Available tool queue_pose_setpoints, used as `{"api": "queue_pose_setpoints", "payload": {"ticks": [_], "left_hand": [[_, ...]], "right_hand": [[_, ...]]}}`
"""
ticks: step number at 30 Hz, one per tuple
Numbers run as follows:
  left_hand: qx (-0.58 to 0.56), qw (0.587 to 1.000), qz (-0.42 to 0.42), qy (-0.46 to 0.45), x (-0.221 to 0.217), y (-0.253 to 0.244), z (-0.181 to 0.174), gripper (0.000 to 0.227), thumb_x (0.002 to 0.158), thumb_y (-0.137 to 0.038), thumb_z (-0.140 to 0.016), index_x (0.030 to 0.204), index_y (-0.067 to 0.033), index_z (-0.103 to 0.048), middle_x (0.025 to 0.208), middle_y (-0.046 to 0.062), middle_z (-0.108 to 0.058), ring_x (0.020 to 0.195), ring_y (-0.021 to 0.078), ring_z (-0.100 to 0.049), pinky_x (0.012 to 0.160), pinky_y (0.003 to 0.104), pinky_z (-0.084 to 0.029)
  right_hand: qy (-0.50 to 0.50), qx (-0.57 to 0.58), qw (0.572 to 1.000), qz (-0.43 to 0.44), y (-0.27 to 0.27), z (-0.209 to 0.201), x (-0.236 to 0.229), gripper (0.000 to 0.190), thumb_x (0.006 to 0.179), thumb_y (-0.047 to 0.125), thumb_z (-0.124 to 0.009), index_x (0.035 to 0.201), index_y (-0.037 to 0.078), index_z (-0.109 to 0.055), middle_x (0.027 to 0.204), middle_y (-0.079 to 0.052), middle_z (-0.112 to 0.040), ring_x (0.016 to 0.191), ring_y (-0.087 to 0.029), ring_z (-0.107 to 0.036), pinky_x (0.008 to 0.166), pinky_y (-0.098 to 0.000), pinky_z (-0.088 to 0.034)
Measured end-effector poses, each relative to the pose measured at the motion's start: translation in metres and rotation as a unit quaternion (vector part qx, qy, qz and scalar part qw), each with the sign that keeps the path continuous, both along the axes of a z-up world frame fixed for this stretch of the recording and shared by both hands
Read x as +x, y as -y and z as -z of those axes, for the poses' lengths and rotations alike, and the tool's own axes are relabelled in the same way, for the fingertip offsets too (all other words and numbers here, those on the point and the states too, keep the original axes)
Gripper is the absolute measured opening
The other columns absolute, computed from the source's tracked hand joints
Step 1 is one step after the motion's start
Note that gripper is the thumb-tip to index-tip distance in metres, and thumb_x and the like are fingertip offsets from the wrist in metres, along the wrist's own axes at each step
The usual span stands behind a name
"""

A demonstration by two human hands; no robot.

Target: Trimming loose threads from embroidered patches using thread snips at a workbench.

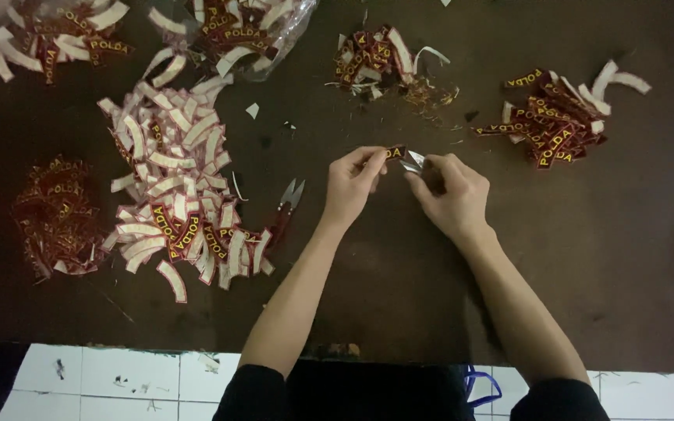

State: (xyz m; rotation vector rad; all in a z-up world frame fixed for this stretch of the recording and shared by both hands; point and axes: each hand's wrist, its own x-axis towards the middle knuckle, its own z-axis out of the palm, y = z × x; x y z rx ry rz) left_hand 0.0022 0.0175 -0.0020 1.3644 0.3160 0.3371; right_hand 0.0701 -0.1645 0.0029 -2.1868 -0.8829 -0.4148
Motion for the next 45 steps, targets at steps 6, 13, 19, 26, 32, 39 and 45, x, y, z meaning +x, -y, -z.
{"api": "queue_pose_setpoints", "payload": {"ticks": [6,13,19,26,32,39,45], "left_hand": [[0.000,1.000,0.020,0.014,0.000,0.001,0.008,0.016,0.103,-0.019,-0.067,0.104,-0.0063,-0.077,0.072,0.003,-0.067,0.055,0.0047,-0.057,0.052,0.021,-0.049],[0.002,1.000,0.016,0.002,0.000,0.001,0.000,0.021,0.103,-0.024,-0.067,0.106,-0.0049,-0.076,0.073,0.004,-0.068,0.054,0.0050,-0.057,0.051,0.022,-0.050],[0.004,1.000,0.007,0.011,-0.001,0.003,0.001,0.023,0.105,-0.024,-0.065,0.109,-0.0037,-0.075,0.075,0.005,-0.068,0.057,0.0033,-0.055,0.052,0.021,-0.049],[-0.008,1.000,0.021,0.011,-0.001,0.004,-0.005,0.020,0.105,-0.023,-0.065,0.110,-0.0070,-0.077,0.077,0.006,-0.071,0.058,0.0036,-0.057,0.054,0.021,-0.052],[-0.001,0.999,0.034,0.004,-0.004,0.003,-0.015,0.018,0.104,-0.022,-0.067,0.109,-0.0075,-0.076,0.078,0.005,-0.072,0.062,0.0031,-0.057,0.055,0.021,-0.052],[0.013,0.999,0.044,-0.009,-0.002,0.000,-0.009,0.015,0.100,-0.022,-0.070,0.102,-0.0093,-0.077,0.073,0.005,-0.071,0.062,0.0057,-0.060,0.053,0.022,-0.054],[0.012,0.999,0.050,-0.008,-0.001,0.000,-0.005,0.019,0.100,-0.025,-0.070,0.101,-0.0082,-0.077,0.072,0.007,-0.070,0.063,0.0076,-0.061,0.055,0.024,-0.056]], "right_hand": [[0.041,-0.022,0.999,-0.005,-0.005,-0.012,-0.003,0.027,0.090,0.023,-0.091,0.102,0.002,-0.078,0.079,-0.009,-0.073,0.066,-0.030,-0.071,0.057,-0.0374,-0.056],[0.051,-0.031,0.998,-0.002,0.004,-0.011,0.000,0.019,0.099,0.021,-0.085,0.100,0.004,-0.077,0.076,-0.008,-0.072,0.065,-0.029,-0.071,0.055,-0.0340,-0.056],[-0.023,0.021,0.999,-0.030,-0.003,-0.013,-0.006,0.027,0.089,0.010,-0.092,0.102,-0.006,-0.074,0.075,-0.016,-0.073,0.064,-0.034,-0.072,0.050,-0.0367,-0.054],[-0.013,0.011,1.000,-0.025,-0.008,-0.016,-0.008,0.026,0.092,0.013,-0.091,0.101,-0.005,-0.075,0.072,-0.013,-0.072,0.064,-0.031,-0.073,0.050,-0.0337,-0.054],[-0.002,0.003,1.000,-0.012,-0.009,-0.008,-0.009,0.026,0.091,0.013,-0.091,0.100,-0.004,-0.074,0.072,-0.013,-0.073,0.064,-0.030,-0.074,0.050,-0.0359,-0.056],[-0.053,0.018,0.998,-0.020,-0.005,0.013,-0.009,0.029,0.095,0.015,-0.087,0.103,-0.008,-0.071,0.072,-0.017,-0.071,0.065,-0.036,-0.073,0.048,-0.0399,-0.054],[-0.018,-0.020,0.999,-0.027,-0.007,0.006,-0.011,0.017,0.099,0.015,-0.080,0.101,-0.001,-0.074,0.071,-0.010,-0.072,0.067,-0.031,-0.074,0.052,-0.0372,-0.057]]}}
